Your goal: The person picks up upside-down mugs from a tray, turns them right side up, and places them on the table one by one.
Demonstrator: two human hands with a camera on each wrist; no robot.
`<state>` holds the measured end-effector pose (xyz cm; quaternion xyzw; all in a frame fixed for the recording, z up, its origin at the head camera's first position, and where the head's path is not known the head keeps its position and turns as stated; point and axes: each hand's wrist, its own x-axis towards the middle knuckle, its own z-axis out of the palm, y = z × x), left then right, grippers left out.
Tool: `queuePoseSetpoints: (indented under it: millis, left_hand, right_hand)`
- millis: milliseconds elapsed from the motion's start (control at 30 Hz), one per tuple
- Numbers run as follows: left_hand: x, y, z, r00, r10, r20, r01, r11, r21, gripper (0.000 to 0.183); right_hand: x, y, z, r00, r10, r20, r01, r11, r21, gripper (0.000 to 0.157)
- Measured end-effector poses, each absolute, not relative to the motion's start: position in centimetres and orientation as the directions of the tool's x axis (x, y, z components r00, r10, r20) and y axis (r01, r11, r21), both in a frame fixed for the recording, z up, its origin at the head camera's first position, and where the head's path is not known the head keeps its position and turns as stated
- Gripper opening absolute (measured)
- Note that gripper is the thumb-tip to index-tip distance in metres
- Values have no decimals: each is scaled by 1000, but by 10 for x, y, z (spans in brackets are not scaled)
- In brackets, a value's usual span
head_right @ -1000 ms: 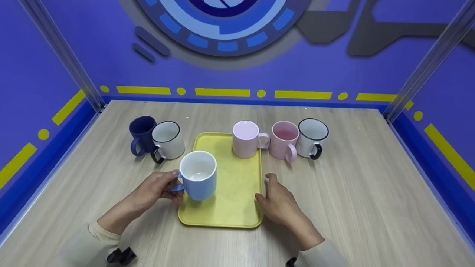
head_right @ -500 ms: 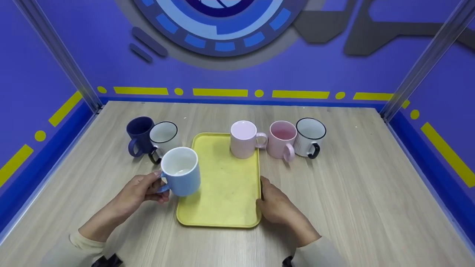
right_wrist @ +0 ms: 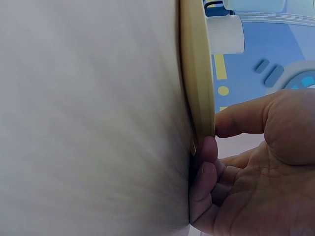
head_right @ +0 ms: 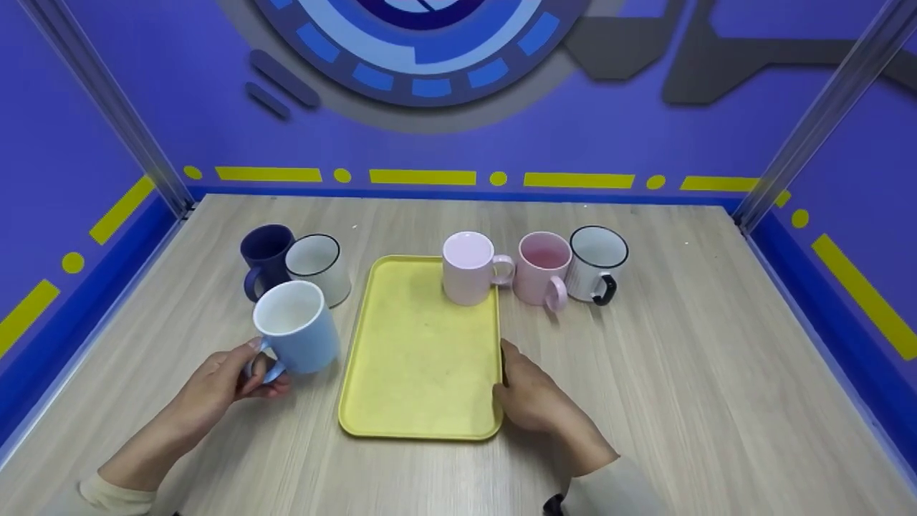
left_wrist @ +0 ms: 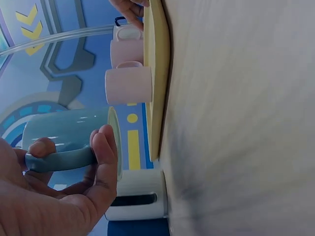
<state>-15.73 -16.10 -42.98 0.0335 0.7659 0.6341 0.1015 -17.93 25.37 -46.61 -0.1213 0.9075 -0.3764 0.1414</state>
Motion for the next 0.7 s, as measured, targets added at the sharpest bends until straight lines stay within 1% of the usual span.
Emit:
queuePoseSetpoints:
  millis: [200,700]
  left_hand:
    - [-155,-176,-434,-985,112,-131,-107,199,974,59]
    - [-161,-198,-441,-984,-26,-178,-179,244,953,61]
  right_hand:
    - [-179,254,-466,-925,-349,-150,-134,668,-732,68]
    - [-179,253,-467,-927,-345,-149,-134,674,-727,70]
